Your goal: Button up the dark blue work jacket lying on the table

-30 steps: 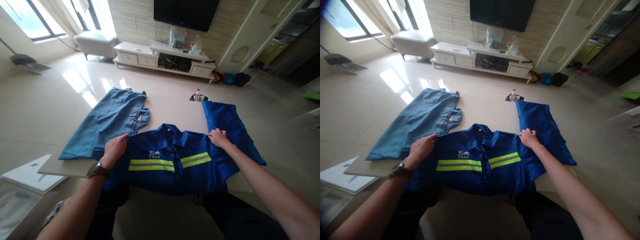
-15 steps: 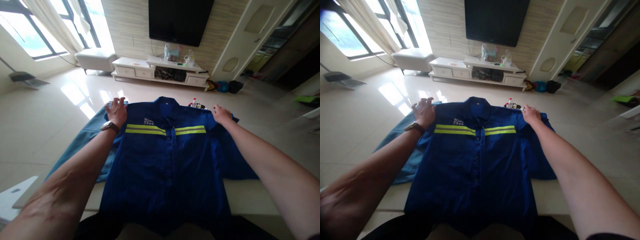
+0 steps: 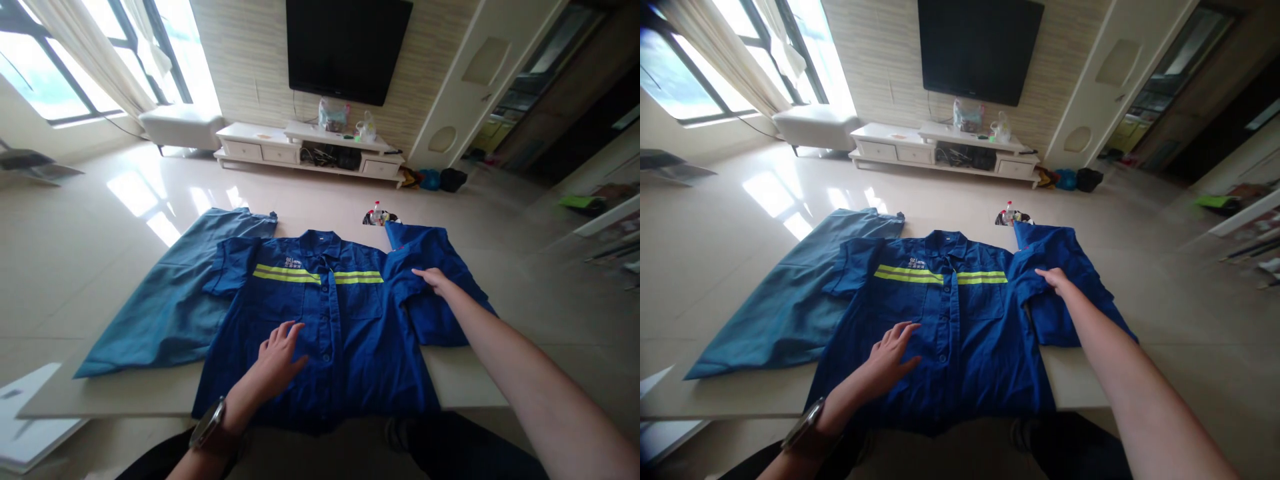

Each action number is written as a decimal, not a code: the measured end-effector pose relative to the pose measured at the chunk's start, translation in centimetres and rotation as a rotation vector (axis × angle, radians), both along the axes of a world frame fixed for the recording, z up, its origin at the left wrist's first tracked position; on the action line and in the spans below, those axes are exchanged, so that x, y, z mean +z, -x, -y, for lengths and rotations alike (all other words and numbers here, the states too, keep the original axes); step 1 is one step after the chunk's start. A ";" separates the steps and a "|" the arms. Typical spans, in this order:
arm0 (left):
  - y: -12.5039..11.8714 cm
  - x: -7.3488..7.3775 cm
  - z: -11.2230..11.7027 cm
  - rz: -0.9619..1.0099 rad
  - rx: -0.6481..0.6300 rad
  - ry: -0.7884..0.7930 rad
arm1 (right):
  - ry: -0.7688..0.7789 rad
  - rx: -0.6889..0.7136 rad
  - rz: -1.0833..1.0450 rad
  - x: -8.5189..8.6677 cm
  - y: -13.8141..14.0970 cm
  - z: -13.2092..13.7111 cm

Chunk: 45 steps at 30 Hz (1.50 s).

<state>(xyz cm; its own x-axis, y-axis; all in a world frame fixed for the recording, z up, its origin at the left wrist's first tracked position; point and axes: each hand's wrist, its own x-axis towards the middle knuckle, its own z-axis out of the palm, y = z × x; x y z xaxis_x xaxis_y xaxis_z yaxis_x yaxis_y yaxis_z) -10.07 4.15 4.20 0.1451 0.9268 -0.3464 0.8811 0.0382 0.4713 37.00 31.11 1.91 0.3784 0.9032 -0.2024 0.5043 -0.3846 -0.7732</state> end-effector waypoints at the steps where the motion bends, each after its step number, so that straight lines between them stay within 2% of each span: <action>1: 0.2 -0.3 0.0 -0.002 0.023 -0.009 | -0.014 -0.008 0.023 0.1 0.3 0.1; 5: 1.1 -0.9 -1.2 0.006 0.029 -0.057 | -0.161 0.075 0.219 1.8 1.7 0.8; 7: 1.4 -0.8 -1.6 0.004 0.036 -0.095 | -0.248 0.191 0.311 2.6 3.1 1.4; 9: 1.5 -0.4 -1.8 0.007 0.039 -0.121 | -0.310 0.361 0.397 2.7 5.5 2.5; 11: 1.3 -0.1 -1.6 0.027 0.034 -0.134 | -0.325 0.564 0.467 1.6 8.3 4.1; 13: 1.1 0.1 -1.3 0.058 0.040 -0.150 | -0.280 0.749 0.532 -0.4 10.9 6.2; 15: 0.9 0.3 -0.9 0.078 0.055 -0.161 | -0.194 0.858 0.605 -2.8 12.6 8.3; 17: 0.8 0.5 -0.5 0.085 0.061 -0.159 | -0.110 0.900 0.673 -4.7 13.2 10.0; 20: 0.9 0.9 -0.2 0.072 0.053 -0.144 | -0.033 0.909 0.743 -5.9 12.7 11.1; 24: 1.3 1.8 0.0 0.033 0.026 -0.105 | 0.005 0.887 0.781 -4.9 12.3 10.3; 27: 1.3 2.3 0.2 0.001 -0.012 -0.064 | -0.022 0.824 0.788 -3.8 13.7 7.6; 31: 0.6 2.5 0.4 0.013 -0.032 -0.038 | -0.059 0.630 0.790 -3.5 16.2 1.5; 35: 0.0 2.3 0.5 0.007 -0.065 -0.031 | 0.052 0.496 0.774 -5.4 18.0 -3.0; 39: 0.1 2.5 0.2 0.010 -0.088 -0.036 | 0.144 0.497 0.766 -6.9 18.6 -3.5; 42: 0.6 3.2 0.0 0.016 -0.080 -0.068 | 0.140 0.503 0.784 -5.5 19.3 -3.3; 45: 1.0 4.0 0.3 0.021 -0.083 -0.108 | 0.042 0.522 0.819 -2.5 22.4 -3.7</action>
